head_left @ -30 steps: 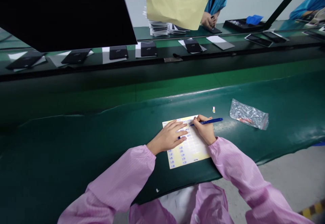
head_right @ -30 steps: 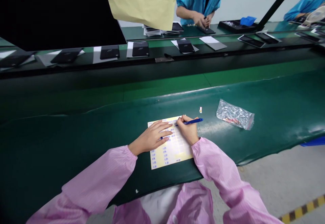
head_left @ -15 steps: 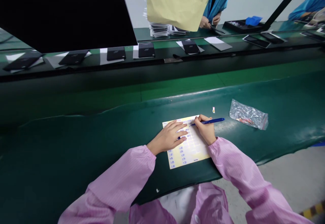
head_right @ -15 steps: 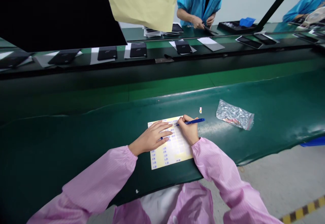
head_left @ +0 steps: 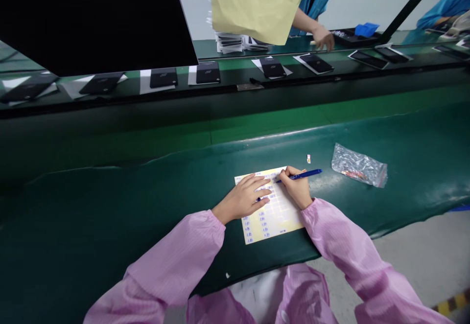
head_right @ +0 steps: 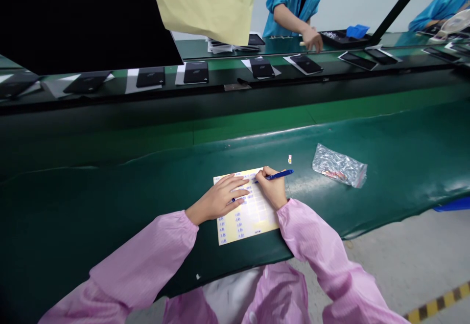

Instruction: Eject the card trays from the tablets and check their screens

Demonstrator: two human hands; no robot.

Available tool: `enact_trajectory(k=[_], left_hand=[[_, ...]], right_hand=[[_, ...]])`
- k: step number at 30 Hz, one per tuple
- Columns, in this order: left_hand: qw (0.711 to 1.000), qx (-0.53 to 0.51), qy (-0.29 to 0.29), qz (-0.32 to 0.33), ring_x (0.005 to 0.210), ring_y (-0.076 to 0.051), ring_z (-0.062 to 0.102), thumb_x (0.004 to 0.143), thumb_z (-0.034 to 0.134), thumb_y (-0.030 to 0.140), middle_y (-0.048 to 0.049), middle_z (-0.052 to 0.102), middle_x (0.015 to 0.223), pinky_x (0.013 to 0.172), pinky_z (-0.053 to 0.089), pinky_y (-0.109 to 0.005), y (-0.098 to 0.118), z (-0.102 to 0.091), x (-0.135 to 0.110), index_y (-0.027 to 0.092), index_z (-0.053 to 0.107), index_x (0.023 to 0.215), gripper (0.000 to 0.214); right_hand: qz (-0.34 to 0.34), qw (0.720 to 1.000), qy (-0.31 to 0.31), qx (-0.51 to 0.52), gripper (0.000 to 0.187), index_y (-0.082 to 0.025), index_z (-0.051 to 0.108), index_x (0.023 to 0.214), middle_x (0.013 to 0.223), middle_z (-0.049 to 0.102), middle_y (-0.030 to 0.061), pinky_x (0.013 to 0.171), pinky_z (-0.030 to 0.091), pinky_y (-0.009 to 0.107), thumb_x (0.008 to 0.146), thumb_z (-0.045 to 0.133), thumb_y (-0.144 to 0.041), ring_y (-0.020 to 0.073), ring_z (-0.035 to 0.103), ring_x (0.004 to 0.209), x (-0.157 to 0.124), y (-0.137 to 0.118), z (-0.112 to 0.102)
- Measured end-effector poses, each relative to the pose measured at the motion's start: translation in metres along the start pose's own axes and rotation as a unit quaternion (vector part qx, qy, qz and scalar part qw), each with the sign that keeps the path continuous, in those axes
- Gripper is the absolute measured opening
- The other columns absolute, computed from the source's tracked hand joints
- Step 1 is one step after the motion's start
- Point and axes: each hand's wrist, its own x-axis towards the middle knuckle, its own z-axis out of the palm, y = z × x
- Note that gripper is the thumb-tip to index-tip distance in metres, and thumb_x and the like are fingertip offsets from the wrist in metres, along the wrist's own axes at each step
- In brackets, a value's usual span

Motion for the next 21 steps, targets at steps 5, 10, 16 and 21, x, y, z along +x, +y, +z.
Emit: enact_trajectory(k=[5, 10, 16, 21], left_hand=[[1.0, -0.002, 0.002, 0.001, 0.128, -0.025, 0.05, 0.1, 0.038, 0.04, -0.0085, 0.057, 0.136, 0.112, 0.036, -0.049, -0.0005, 0.0009, -0.0002, 0.021, 0.064, 0.118, 0.038], [1.0, -0.004, -0.002, -0.005, 0.129, -0.024, 0.048, 0.099, 0.039, 0.039, -0.008, 0.057, 0.137, 0.112, 0.035, -0.048, -0.0009, 0.0017, -0.0002, 0.021, 0.064, 0.119, 0.036], [1.0, -0.005, 0.001, 0.0, 0.129, -0.026, 0.049, 0.099, 0.039, 0.039, -0.0094, 0.058, 0.136, 0.112, 0.036, -0.049, -0.0003, 0.001, 0.0003, 0.02, 0.065, 0.118, 0.037], [1.0, -0.003, -0.005, -0.002, 0.128, -0.026, 0.05, 0.099, 0.039, 0.04, -0.0092, 0.057, 0.137, 0.111, 0.036, -0.049, 0.0, 0.0004, 0.0006, 0.02, 0.064, 0.119, 0.037]], right_hand=[[0.001, 1.0, 0.01, 0.001, 0.034, -0.022, 0.029, 0.05, 0.045, 0.037, -0.0065, 0.057, 0.035, 0.025, 0.075, 0.05, -0.028, 0.0085, 0.035, 0.047, 0.0, -0.0004, -0.0003], [0.001, 1.0, 0.009, 0.004, 0.033, -0.022, 0.029, 0.049, 0.044, 0.035, -0.0066, 0.055, 0.033, 0.025, 0.073, 0.051, -0.028, 0.0085, 0.034, 0.047, 0.0006, -0.0013, -0.0013], [0.002, 1.0, 0.018, 0.001, 0.034, -0.022, 0.029, 0.049, 0.044, 0.035, -0.0063, 0.055, 0.034, 0.026, 0.073, 0.051, -0.028, 0.0088, 0.034, 0.047, 0.0017, -0.0017, -0.0009], [0.003, 0.999, 0.039, -0.004, 0.035, -0.023, 0.027, 0.049, 0.043, 0.034, -0.0063, 0.054, 0.033, 0.027, 0.076, 0.049, -0.03, 0.0095, 0.033, 0.045, 0.0021, 0.0001, -0.0025]])
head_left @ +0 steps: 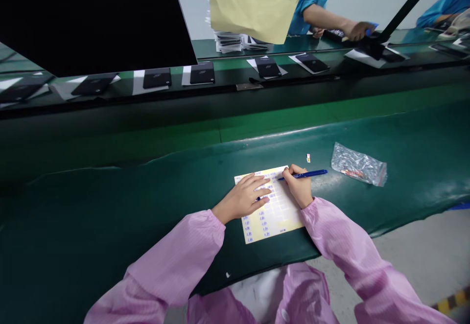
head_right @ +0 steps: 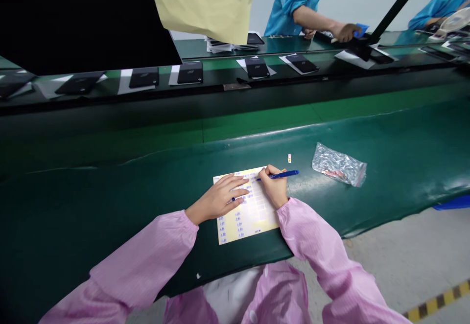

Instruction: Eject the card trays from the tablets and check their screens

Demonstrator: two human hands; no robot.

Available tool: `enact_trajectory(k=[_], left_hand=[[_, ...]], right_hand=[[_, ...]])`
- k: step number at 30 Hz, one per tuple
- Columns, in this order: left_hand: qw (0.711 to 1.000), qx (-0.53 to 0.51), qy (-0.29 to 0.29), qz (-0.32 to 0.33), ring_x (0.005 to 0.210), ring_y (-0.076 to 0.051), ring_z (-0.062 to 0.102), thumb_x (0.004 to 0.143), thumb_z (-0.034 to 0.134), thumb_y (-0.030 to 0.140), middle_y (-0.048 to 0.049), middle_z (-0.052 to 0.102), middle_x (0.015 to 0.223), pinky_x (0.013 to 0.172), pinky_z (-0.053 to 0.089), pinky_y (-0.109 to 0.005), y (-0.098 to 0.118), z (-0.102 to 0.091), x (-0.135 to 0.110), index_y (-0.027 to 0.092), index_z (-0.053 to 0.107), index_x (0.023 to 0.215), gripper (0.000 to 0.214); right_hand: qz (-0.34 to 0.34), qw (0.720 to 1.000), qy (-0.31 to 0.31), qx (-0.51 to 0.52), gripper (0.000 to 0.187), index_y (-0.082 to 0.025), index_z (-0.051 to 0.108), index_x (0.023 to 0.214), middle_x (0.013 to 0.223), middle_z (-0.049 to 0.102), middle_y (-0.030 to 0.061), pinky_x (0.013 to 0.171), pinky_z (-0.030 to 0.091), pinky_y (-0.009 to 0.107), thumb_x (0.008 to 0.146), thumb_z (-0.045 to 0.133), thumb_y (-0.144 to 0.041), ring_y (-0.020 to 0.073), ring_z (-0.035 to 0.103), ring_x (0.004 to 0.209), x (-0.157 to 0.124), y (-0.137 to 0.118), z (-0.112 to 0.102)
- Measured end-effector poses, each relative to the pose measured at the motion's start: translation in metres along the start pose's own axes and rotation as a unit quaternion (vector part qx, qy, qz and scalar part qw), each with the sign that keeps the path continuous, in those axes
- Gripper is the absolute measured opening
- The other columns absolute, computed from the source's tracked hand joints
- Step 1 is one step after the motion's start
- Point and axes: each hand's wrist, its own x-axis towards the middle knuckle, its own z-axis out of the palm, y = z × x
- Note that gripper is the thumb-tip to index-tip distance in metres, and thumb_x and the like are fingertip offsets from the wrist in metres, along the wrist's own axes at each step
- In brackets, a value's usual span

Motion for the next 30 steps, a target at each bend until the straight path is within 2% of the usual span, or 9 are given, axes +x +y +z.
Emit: enact_trajectory(k=[7, 30], left_hand=[[1.0, 0.005, 0.001, 0.001, 0.129, -0.025, 0.049, 0.1, 0.037, 0.04, -0.0082, 0.057, 0.137, 0.112, 0.035, -0.048, -0.0006, 0.0003, -0.0007, 0.021, 0.064, 0.119, 0.038], [1.0, 0.005, 0.001, 0.001, 0.128, -0.025, 0.05, 0.1, 0.038, 0.04, -0.0087, 0.057, 0.137, 0.112, 0.036, -0.049, 0.0001, -0.0011, 0.0008, 0.021, 0.065, 0.118, 0.038]], right_hand=[[-0.006, 1.0, -0.009, -0.006, 0.035, -0.022, 0.03, 0.048, 0.042, 0.037, -0.0059, 0.055, 0.035, 0.026, 0.076, 0.051, -0.029, 0.0093, 0.035, 0.045, -0.0004, 0.0003, -0.0013], [-0.007, 1.0, -0.018, 0.002, 0.033, -0.023, 0.028, 0.048, 0.043, 0.035, -0.0059, 0.054, 0.034, 0.027, 0.072, 0.05, -0.03, 0.0093, 0.033, 0.046, -0.001, 0.0007, -0.0002]])
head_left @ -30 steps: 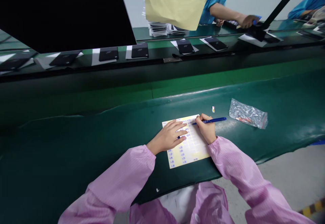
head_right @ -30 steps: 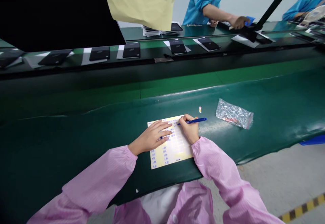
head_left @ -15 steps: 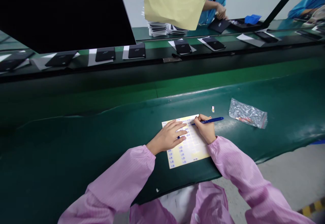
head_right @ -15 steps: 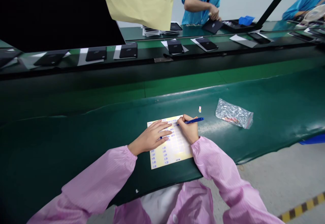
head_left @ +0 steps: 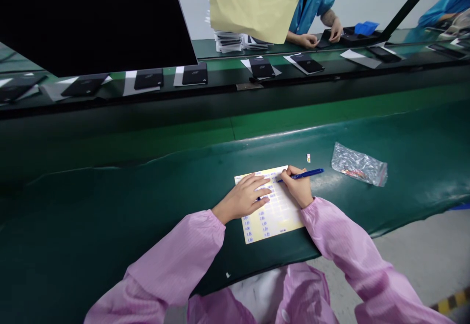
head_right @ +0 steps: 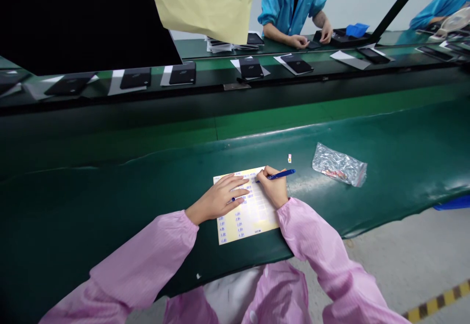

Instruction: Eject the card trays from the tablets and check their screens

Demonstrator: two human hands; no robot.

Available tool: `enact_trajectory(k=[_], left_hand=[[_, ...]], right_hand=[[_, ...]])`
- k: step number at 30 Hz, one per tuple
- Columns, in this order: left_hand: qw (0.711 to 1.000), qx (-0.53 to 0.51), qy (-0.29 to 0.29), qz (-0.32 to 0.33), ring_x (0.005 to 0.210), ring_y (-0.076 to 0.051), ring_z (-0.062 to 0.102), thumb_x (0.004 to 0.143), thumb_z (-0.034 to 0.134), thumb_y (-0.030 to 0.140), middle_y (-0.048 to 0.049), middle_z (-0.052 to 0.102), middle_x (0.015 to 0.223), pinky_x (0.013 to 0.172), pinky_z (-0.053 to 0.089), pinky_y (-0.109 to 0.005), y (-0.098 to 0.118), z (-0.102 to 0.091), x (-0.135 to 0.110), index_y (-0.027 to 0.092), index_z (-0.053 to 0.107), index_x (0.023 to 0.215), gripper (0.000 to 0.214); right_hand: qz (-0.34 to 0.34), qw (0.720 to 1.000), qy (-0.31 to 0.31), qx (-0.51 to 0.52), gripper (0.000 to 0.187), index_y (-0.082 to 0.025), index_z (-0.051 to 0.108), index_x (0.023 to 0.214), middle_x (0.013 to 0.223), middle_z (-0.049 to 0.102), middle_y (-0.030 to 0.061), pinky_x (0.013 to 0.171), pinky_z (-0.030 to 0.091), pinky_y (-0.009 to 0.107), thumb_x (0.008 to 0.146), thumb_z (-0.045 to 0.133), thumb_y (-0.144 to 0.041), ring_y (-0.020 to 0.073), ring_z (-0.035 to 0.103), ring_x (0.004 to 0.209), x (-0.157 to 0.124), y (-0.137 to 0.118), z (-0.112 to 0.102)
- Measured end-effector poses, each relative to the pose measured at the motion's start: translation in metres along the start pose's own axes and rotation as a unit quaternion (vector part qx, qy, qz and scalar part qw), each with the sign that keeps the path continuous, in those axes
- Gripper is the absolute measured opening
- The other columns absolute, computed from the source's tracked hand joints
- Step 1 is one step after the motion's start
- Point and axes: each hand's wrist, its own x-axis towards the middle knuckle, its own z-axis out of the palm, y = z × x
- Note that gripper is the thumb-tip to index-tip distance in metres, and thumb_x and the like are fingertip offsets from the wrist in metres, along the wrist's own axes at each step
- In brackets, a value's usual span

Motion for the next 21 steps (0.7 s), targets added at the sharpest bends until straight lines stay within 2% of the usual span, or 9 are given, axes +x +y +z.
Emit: enact_trajectory(k=[21], left_hand=[[1.0, -0.006, 0.003, -0.001, 0.129, -0.025, 0.049, 0.099, 0.039, 0.039, -0.0082, 0.057, 0.137, 0.112, 0.035, -0.049, -0.0008, 0.0022, -0.0013, 0.021, 0.064, 0.119, 0.037]], right_hand=[[-0.008, 1.0, 0.021, 0.003, 0.034, -0.023, 0.026, 0.049, 0.043, 0.03, -0.0072, 0.052, 0.029, 0.025, 0.071, 0.05, -0.027, 0.008, 0.029, 0.046, 0.0015, 0.0033, 0.0001]])
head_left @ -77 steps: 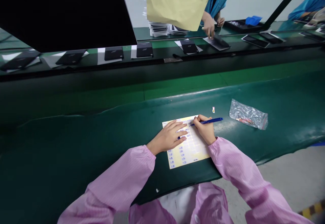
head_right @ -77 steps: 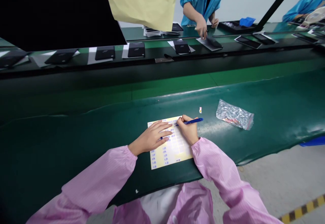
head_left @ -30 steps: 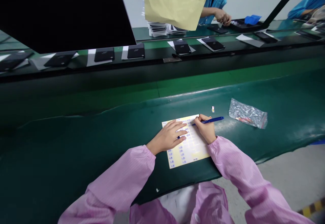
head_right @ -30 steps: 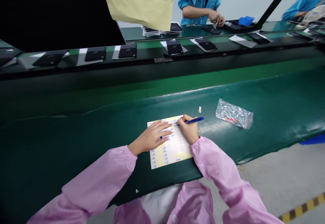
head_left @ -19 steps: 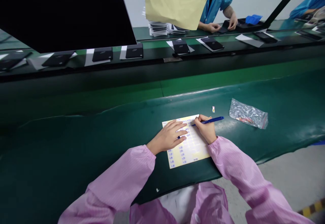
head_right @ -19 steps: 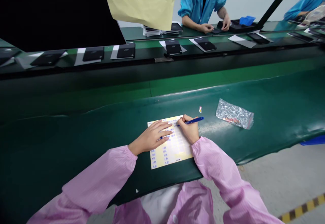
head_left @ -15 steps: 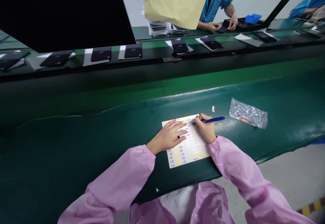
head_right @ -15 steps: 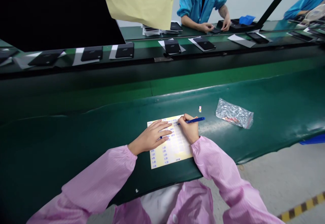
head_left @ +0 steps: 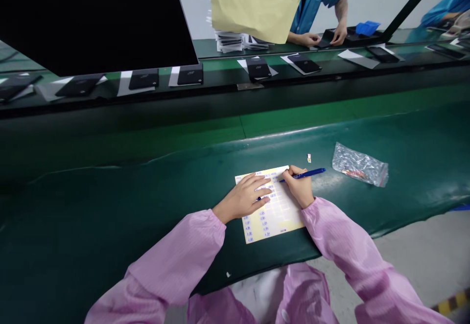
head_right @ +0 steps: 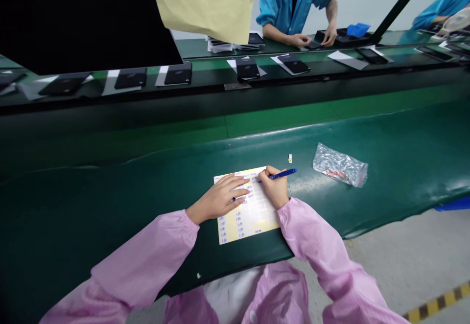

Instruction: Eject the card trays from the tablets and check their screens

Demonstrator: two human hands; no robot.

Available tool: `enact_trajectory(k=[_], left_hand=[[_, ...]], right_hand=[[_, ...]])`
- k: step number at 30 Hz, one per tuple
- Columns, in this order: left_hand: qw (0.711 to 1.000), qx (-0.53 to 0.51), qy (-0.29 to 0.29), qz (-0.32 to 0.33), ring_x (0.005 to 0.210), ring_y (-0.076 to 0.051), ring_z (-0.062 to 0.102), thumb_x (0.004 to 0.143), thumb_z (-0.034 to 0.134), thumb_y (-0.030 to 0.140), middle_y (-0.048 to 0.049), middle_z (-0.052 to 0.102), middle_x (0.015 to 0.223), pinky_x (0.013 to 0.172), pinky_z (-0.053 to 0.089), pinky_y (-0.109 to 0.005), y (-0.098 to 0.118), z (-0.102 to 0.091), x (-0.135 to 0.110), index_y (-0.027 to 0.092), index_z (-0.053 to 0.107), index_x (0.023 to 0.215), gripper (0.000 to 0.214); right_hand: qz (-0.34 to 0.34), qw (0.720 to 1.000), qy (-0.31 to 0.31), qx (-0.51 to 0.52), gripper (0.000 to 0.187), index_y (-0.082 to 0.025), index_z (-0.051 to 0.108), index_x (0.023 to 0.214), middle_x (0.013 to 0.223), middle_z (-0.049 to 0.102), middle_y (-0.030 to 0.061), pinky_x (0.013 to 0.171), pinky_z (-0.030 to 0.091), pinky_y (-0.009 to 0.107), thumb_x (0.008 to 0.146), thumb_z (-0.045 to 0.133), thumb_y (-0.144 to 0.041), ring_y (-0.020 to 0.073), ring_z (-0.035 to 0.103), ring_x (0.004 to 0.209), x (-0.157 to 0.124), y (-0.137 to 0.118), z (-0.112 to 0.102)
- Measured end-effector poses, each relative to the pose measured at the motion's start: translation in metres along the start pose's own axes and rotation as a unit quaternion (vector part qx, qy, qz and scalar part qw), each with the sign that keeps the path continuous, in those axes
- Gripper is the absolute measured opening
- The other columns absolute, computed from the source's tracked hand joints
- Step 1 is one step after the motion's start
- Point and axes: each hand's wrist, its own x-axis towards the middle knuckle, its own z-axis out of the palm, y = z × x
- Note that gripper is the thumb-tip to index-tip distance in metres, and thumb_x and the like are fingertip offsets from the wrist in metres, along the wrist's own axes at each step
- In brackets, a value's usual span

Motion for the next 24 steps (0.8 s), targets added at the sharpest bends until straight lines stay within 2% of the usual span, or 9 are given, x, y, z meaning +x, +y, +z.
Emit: enact_trajectory(k=[7, 11, 15, 19, 24], left_hand=[[1.0, 0.001, 0.011, 0.005, 0.127, -0.026, 0.051, 0.1, 0.038, 0.039, -0.0091, 0.058, 0.135, 0.111, 0.036, -0.049, 0.001, -0.001, 0.0, 0.02, 0.065, 0.117, 0.037], [1.0, 0.0, 0.012, 0.009, 0.127, -0.026, 0.051, 0.1, 0.038, 0.039, -0.0098, 0.058, 0.136, 0.111, 0.036, -0.049, 0.001, 0.0, 0.0, 0.02, 0.065, 0.117, 0.037], [0.999, 0.009, 0.033, 0.02, 0.125, -0.025, 0.053, 0.099, 0.04, 0.037, -0.0101, 0.06, 0.132, 0.109, 0.038, -0.048, 0.001, 0.0, 0.0, 0.019, 0.066, 0.114, 0.035], [0.996, 0.013, 0.08, 0.039, 0.113, -0.023, 0.058, 0.098, 0.042, 0.033, -0.0097, 0.066, 0.119, 0.104, 0.042, -0.044, 0.002, -0.001, 0.0, 0.018, 0.068, 0.105, 0.03], [0.993, 0.014, 0.083, 0.079, 0.091, -0.018, 0.061, 0.096, 0.043, 0.029, -0.0072, 0.07, 0.095, 0.086, 0.048, -0.033, 0.003, -0.003, 0.001, 0.016, 0.069, 0.086, 0.03]], right_hand=[[0.004, 1.0, 0.002, 0.01, 0.034, -0.022, 0.028, 0.047, 0.043, 0.031, -0.0071, 0.053, 0.03, 0.026, 0.071, 0.052, -0.026, 0.0081, 0.03, 0.046, -0.001, 0.0, 0.001], [0.018, 0.999, 0.029, 0.016, 0.037, -0.022, 0.029, 0.046, 0.042, 0.032, -0.0071, 0.054, 0.03, 0.027, 0.073, 0.054, -0.027, 0.0079, 0.031, 0.046, 0.001, 0.0, 0.0], [0.037, 0.998, 0.043, 0.033, 0.037, -0.02, 0.044, 0.049, 0.045, 0.043, -0.0051, 0.053, 0.032, 0.027, 0.078, 0.06, -0.036, 0.009, 0.038, 0.047, 0.0, -0.004, -0.007], [0.064, 0.995, 0.004, 0.071, 0.029, -0.02, 0.058, 0.066, 0.049, 0.05, -0.0048, 0.046, 0.033, 0.026, 0.076, 0.067, -0.045, 0.0095, 0.042, 0.042, -0.016, -0.008, -0.018], [0.096, 0.988, -0.07, 0.103, 0.032, -0.023, 0.048, 0.073, 0.05, 0.057, -0.005, 0.034, 0.029, 0.025, 0.077, 0.067, -0.049, 0.0102, 0.042, 0.032, -0.046, -0.014, -0.02]])
